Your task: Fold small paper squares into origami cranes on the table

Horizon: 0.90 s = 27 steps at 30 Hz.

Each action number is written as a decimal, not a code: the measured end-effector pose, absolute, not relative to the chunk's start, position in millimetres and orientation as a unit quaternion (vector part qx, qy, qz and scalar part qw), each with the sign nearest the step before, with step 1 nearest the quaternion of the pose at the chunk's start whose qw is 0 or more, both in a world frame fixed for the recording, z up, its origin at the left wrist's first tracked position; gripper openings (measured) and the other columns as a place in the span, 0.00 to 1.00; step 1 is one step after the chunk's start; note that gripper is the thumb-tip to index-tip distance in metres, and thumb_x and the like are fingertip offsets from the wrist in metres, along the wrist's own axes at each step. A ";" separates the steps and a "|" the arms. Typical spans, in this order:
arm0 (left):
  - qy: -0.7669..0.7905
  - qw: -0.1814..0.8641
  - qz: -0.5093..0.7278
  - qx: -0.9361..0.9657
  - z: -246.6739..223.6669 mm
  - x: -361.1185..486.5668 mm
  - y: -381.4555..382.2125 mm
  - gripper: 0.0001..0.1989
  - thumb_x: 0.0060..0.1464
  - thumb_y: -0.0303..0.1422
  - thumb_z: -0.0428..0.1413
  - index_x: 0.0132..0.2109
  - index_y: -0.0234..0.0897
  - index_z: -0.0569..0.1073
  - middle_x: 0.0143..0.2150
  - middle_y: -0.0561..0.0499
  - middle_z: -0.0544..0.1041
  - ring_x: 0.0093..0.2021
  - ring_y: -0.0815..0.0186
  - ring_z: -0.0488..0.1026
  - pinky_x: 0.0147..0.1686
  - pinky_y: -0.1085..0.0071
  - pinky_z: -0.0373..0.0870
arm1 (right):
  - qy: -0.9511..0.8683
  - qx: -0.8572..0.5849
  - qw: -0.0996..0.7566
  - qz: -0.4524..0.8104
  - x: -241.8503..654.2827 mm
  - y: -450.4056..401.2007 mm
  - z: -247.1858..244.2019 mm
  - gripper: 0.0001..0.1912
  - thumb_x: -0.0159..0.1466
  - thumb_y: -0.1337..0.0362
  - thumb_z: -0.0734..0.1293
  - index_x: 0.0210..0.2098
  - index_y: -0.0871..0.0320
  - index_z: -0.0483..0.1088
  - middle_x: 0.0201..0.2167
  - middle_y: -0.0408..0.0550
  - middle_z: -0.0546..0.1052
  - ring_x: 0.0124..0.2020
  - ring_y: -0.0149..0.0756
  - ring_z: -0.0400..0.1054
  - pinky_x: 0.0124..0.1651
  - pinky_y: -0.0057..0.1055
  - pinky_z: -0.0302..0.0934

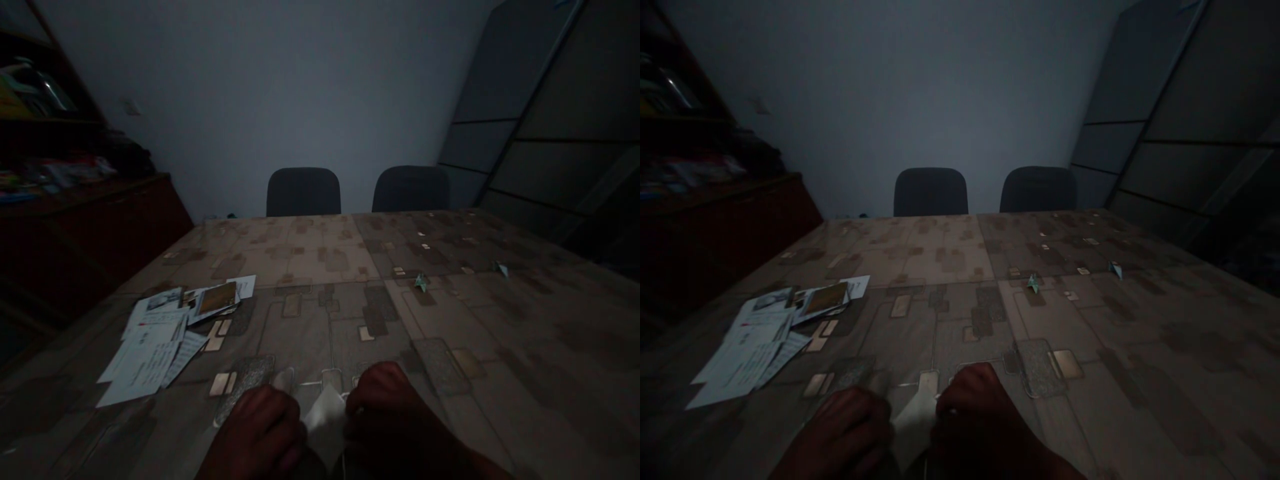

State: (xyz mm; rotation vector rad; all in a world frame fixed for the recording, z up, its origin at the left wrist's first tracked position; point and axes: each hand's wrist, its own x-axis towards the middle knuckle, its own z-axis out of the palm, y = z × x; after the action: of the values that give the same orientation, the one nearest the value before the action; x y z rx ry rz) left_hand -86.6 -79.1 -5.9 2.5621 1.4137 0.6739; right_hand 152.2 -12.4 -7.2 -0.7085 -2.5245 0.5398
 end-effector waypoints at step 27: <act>0.590 0.051 0.185 0.784 4.6 -66.5 -66.0 0.08 0.50 0.23 0.53 0.27 0.39 0.64 0.31 0.53 0.70 0.33 0.62 0.67 0.31 0.65 0.59 | -0.868 -0.416 0.217 0.165 141.5 -15.9 -4.7 0.07 0.50 0.75 0.66 0.23 0.58 0.65 0.27 0.44 0.69 0.34 0.39 0.61 0.38 0.36 0.49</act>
State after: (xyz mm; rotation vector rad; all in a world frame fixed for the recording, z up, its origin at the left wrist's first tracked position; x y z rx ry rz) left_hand -66.5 -66.0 4.6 2.3859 1.7961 0.5636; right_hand 141.5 -15.9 -4.7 -1.1519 -2.4041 0.4576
